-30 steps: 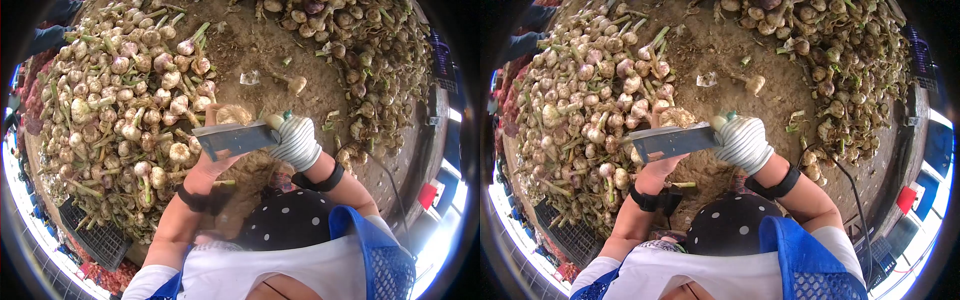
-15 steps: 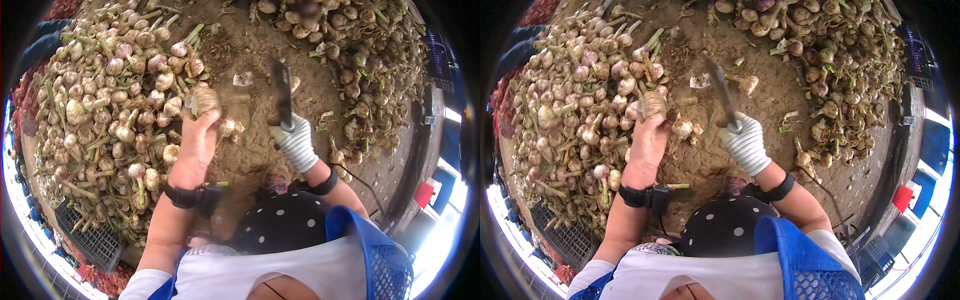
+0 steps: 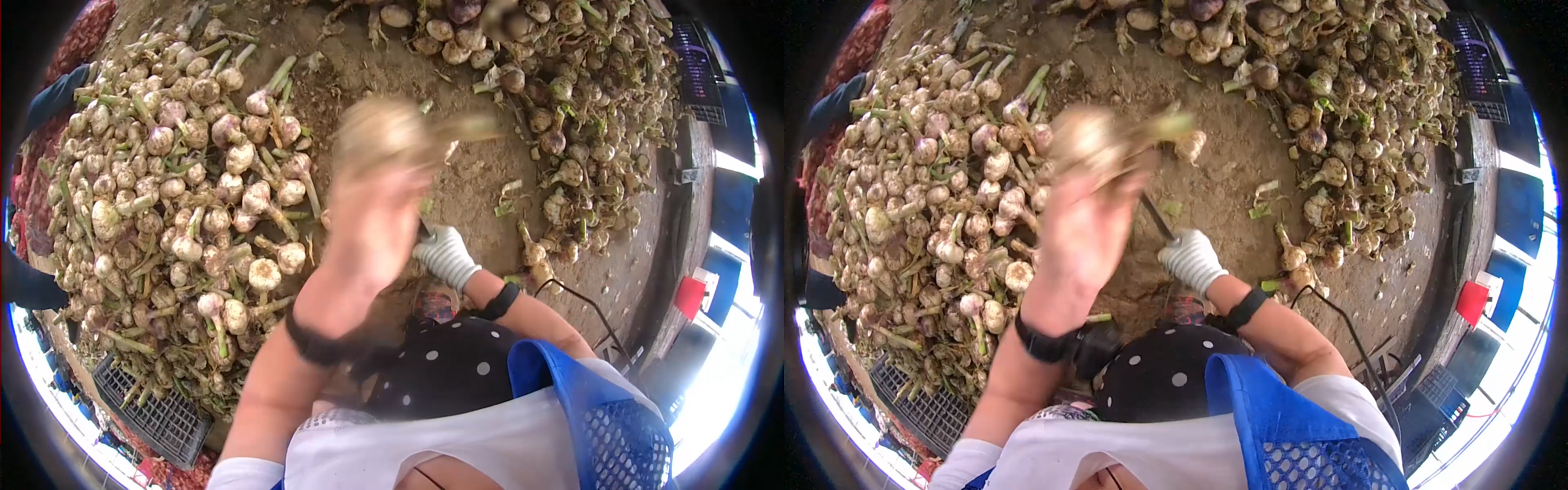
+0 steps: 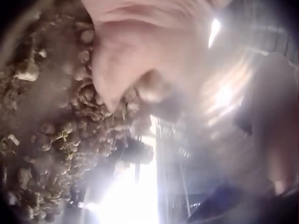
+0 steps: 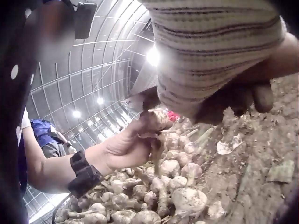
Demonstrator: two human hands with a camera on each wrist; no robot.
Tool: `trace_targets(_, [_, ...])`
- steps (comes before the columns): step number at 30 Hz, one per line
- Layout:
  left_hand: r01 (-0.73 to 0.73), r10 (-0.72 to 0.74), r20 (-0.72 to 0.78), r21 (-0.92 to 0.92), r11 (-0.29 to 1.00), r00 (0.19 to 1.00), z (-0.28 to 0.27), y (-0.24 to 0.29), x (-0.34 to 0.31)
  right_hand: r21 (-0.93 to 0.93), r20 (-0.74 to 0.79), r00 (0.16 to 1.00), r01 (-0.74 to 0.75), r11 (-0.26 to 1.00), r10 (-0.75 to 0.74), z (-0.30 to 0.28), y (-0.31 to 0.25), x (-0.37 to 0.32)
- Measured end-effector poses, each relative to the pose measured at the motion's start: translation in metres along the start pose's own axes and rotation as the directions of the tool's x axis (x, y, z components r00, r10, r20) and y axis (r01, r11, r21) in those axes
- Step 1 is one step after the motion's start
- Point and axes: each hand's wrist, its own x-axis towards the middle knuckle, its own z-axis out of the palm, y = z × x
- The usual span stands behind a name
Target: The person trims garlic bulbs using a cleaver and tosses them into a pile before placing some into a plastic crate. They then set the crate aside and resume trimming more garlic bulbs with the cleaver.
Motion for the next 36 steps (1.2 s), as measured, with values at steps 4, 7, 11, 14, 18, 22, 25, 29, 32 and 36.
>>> trace_targets(4, [-0.128, -0.056, 0.580, 0.271, 0.954, 0.812, 0.053, -0.008, 0.021, 0.001, -0.190, 0.963, 0.196, 0.981, -0.193, -0.046, 0.002, 0.010])
trace_targets(7, [-0.445, -0.215, 0.402, 0.869, -0.217, 0.890, -0.007, 0.034, 0.059, 0.464, -0.386, 0.903, 0.014, 0.886, 0.188, -0.092, -0.037, 0.006])
trace_targets(11, [-0.324, -0.312, 0.150, 0.069, -0.943, 0.938, -0.132, 0.073, 0.094, 0.677, -0.636, 0.680, 0.264, 0.687, 0.365, -0.124, -0.043, -0.003])
trace_targets(14, [-0.408, -0.395, -0.115, -0.377, -0.831, 0.911, -0.155, 0.079, 0.118, 0.692, -0.468, 0.843, 0.162, 0.704, 0.266, -0.109, -0.069, -0.018])
trace_targets(18, [-0.386, -0.365, -0.190, -0.088, -0.918, 0.911, -0.176, 0.079, 0.132, 0.544, -0.354, 0.934, 0.161, 0.823, 0.052, -0.079, -0.054, -0.007])
trace_targets(22, [0.013, -0.017, -0.037, 0.687, -0.726, 0.999, -0.138, 0.085, 0.073, -0.246, -0.235, 0.928, 0.232, 0.941, -0.290, -0.072, -0.069, -0.005])
trace_targets(25, [0.275, -0.186, -0.268, 0.961, 0.013, 0.945, -0.101, 0.080, 0.030, -0.627, -0.131, 0.825, 0.361, 0.690, -0.550, -0.073, -0.115, -0.020])
trace_targets(29, [0.146, -0.166, -0.033, 0.667, 0.731, 0.986, -0.103, 0.062, -0.019, -0.720, 0.012, 0.720, 0.488, 0.494, -0.693, -0.064, -0.140, -0.027])
trace_targets(32, [0.263, -0.189, -0.194, 0.837, 0.479, 0.963, -0.083, 0.067, -0.028, -0.716, 0.057, 0.642, 0.560, 0.417, -0.764, -0.058, -0.145, -0.034])
trace_targets(36, [-0.064, 0.164, 0.020, 0.961, 0.268, 0.986, -0.094, 0.045, -0.037, -0.692, 0.126, 0.617, 0.616, 0.377, -0.777, -0.044, -0.159, -0.043])
